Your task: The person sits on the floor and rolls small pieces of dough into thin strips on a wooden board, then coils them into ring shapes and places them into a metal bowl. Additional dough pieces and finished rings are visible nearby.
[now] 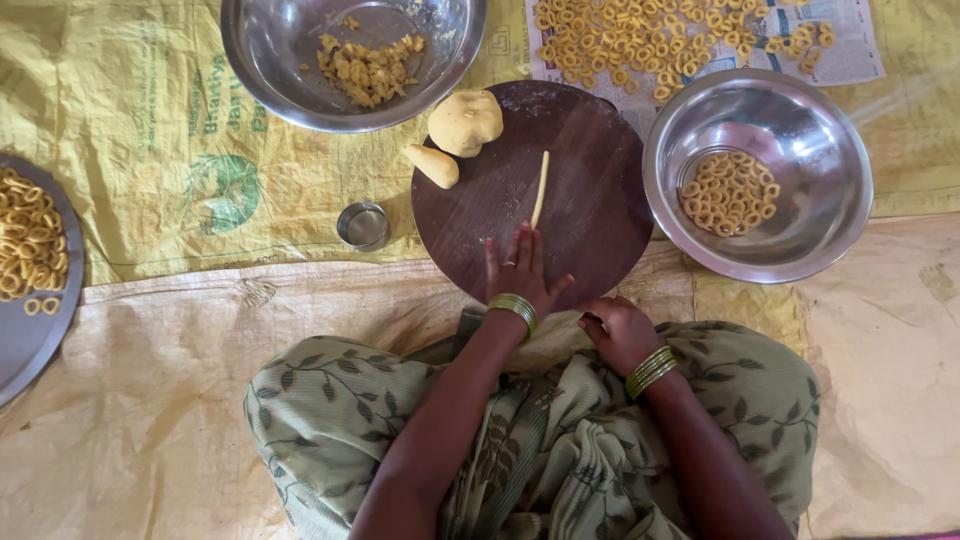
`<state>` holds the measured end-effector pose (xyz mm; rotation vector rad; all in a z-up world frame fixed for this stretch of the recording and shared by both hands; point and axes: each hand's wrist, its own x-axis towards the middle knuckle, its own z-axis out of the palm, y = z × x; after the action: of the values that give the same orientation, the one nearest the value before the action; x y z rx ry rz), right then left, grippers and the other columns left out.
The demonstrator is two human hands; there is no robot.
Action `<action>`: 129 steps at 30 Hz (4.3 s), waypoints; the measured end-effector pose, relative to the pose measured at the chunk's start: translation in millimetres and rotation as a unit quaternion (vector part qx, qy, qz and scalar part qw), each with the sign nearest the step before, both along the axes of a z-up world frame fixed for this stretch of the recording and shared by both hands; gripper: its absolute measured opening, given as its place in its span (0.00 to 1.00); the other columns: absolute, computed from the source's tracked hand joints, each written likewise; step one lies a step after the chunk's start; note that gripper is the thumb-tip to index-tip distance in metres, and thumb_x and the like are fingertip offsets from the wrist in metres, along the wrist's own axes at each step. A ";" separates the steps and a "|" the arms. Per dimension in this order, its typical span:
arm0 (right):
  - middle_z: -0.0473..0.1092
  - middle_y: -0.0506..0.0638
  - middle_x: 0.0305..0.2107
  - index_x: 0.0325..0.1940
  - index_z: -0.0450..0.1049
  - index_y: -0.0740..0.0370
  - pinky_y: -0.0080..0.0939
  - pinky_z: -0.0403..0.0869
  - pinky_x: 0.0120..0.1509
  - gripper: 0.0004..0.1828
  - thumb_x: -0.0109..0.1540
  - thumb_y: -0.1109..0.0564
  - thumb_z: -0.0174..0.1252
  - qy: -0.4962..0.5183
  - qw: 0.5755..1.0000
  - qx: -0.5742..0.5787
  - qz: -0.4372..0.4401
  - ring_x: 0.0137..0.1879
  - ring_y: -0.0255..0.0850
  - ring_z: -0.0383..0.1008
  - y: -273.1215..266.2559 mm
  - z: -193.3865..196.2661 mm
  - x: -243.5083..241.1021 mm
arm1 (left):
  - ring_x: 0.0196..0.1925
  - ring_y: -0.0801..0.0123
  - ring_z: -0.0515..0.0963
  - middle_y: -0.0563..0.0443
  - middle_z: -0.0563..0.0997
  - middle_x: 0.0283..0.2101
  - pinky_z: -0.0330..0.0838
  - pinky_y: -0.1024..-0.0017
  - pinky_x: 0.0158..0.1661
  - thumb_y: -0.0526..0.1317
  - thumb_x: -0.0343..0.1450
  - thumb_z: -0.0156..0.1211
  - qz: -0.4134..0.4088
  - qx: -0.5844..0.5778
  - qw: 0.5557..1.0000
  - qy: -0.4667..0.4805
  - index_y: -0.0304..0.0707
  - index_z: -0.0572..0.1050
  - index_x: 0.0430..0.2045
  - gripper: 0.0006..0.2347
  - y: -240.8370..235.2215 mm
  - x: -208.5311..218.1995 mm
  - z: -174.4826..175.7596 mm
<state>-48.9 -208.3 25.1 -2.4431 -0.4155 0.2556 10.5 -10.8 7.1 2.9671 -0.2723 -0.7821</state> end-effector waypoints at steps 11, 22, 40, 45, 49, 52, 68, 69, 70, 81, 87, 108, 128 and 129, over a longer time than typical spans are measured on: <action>0.77 0.56 0.34 0.39 0.80 0.62 0.54 0.74 0.51 0.10 0.59 0.54 0.63 -0.002 1.000 -0.008 0.005 0.44 0.55 0.76 1.4 -2.0 2.2 | 0.76 0.60 0.40 0.42 0.32 0.80 0.22 0.44 0.71 0.69 0.74 0.24 -0.005 -0.028 1.000 -0.007 0.34 0.33 0.76 0.43 -1.9 -6.4 -3.8; 0.79 0.57 0.37 0.45 0.80 0.62 0.52 0.75 0.52 0.12 0.59 0.55 0.61 -0.005 1.000 -0.014 0.011 0.45 0.54 0.77 0.3 0.4 1.8 | 0.80 0.61 0.29 0.43 0.32 0.78 0.25 0.39 0.71 0.66 0.75 0.20 0.122 0.084 0.987 -0.058 0.34 0.36 0.74 0.39 31.3 13.7 2.1; 0.77 0.57 0.34 0.43 0.80 0.61 0.53 0.74 0.50 0.11 0.59 0.55 0.62 0.001 1.000 -0.013 0.001 0.44 0.55 0.76 -0.8 -1.5 1.6 | 0.79 0.60 0.28 0.44 0.30 0.78 0.22 0.40 0.70 0.64 0.76 0.19 0.137 0.065 0.988 0.001 0.37 0.32 0.73 0.36 42.2 17.1 9.8; 0.78 0.57 0.34 0.43 0.81 0.61 0.53 0.74 0.50 0.11 0.58 0.55 0.63 -0.006 1.000 -0.013 -0.001 0.44 0.55 0.76 -2.1 -6.1 1.2 | 0.79 0.65 0.40 0.48 0.33 0.80 0.22 0.38 0.71 0.62 0.77 0.29 0.044 -0.125 0.991 0.018 0.40 0.33 0.76 0.36 0.0 4.5 -7.6; 0.78 0.57 0.36 0.43 0.81 0.62 0.52 0.75 0.52 0.11 0.58 0.55 0.64 -0.014 1.000 -0.022 -0.003 0.45 0.55 0.76 -6.9 -9.1 -0.6 | 0.82 0.64 0.38 0.51 0.32 0.80 0.27 0.34 0.70 0.56 0.81 0.37 0.111 -0.176 0.967 -0.145 0.44 0.36 0.76 0.31 12.5 24.1 -33.1; 0.78 0.57 0.38 0.44 0.81 0.62 0.52 0.75 0.52 0.12 0.59 0.55 0.64 -0.031 0.999 -0.016 -0.003 0.46 0.55 0.76 -6.1 -11.8 -0.7 | 0.80 0.66 0.42 0.54 0.40 0.79 0.31 0.37 0.72 0.51 0.78 0.41 0.244 -0.208 0.931 -0.174 0.47 0.42 0.75 0.29 51.6 38.9 -44.8; 0.77 0.58 0.38 0.47 0.80 0.57 0.51 0.76 0.49 0.14 0.58 0.52 0.64 -0.002 0.999 -0.013 -0.030 0.42 0.54 0.78 -8.3 -15.1 -5.0 | 0.66 0.52 0.67 0.45 0.76 0.59 0.53 0.41 0.66 0.47 0.59 0.74 0.172 -0.158 0.947 -0.219 0.42 0.83 0.38 0.16 38.3 -35.2 -19.8; 0.76 0.58 0.37 0.47 0.80 0.57 0.51 0.76 0.49 0.14 0.58 0.52 0.64 0.012 0.999 -0.021 -0.036 0.41 0.54 0.78 -8.9 -15.0 -5.4 | 0.62 0.49 0.69 0.41 0.75 0.58 0.56 0.41 0.64 0.49 0.57 0.76 0.178 -0.160 0.945 -0.221 0.39 0.82 0.40 0.22 34.3 -38.5 -26.0; 0.77 0.58 0.37 0.46 0.80 0.58 0.52 0.76 0.49 0.14 0.58 0.53 0.64 -0.014 1.000 -0.018 -0.022 0.43 0.55 0.78 -9.3 -15.4 -5.2 | 0.62 0.49 0.71 0.41 0.76 0.56 0.58 0.42 0.62 0.50 0.56 0.76 0.163 -0.143 0.947 -0.236 0.38 0.82 0.41 0.23 29.9 -40.9 -32.2; 0.78 0.57 0.37 0.46 0.80 0.58 0.51 0.76 0.50 0.13 0.59 0.52 0.64 -0.055 0.998 -0.012 -0.004 0.45 0.54 0.78 -11.2 -22.7 -6.4 | 0.56 0.49 0.78 0.42 0.81 0.51 0.70 0.47 0.49 0.52 0.48 0.79 0.096 -0.058 0.970 -0.216 0.42 0.85 0.33 0.24 25.5 -42.8 -27.9; 0.79 0.56 0.37 0.45 0.81 0.57 0.50 0.76 0.52 0.13 0.58 0.53 0.65 -0.049 0.999 -0.003 -0.015 0.45 0.53 0.78 -10.6 -20.0 -9.0 | 0.34 0.54 0.86 0.47 0.84 0.32 0.81 0.56 0.38 0.50 0.69 0.65 0.332 -0.165 0.917 -0.150 0.52 0.84 0.35 0.08 58.5 -27.4 -23.7; 0.79 0.57 0.41 0.47 0.81 0.60 0.51 0.75 0.52 0.14 0.58 0.55 0.63 -0.013 1.000 -0.012 0.001 0.47 0.53 0.77 -3.3 -5.0 -7.3 | 0.39 0.57 0.83 0.51 0.82 0.32 0.74 0.56 0.36 0.40 0.58 0.72 0.135 -0.109 0.880 -0.443 0.45 0.83 0.18 0.04 71.1 20.8 -49.7; 0.73 0.51 0.56 0.44 0.83 0.52 0.52 0.71 0.61 0.18 0.51 0.64 0.65 -0.204 0.971 -0.082 0.095 0.62 0.51 0.70 75.8 -35.8 90.2 | 0.35 0.48 0.85 0.42 0.85 0.32 0.80 0.55 0.40 0.43 0.63 0.70 0.239 -0.294 0.907 -0.183 0.49 0.83 0.29 0.05 39.1 -5.7 -13.8; 0.73 0.50 0.55 0.46 0.83 0.53 0.52 0.70 0.61 0.19 0.51 0.63 0.66 -0.209 0.971 -0.068 0.094 0.62 0.50 0.70 76.9 -36.1 88.3 | 0.36 0.48 0.85 0.42 0.84 0.32 0.80 0.55 0.40 0.43 0.63 0.70 0.244 -0.294 0.906 -0.180 0.49 0.83 0.29 0.05 40.0 -5.7 -13.9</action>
<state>39.4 -131.4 -11.0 -2.5908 -0.8387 -0.1640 4.9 29.2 -6.8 2.4027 0.1922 -0.0603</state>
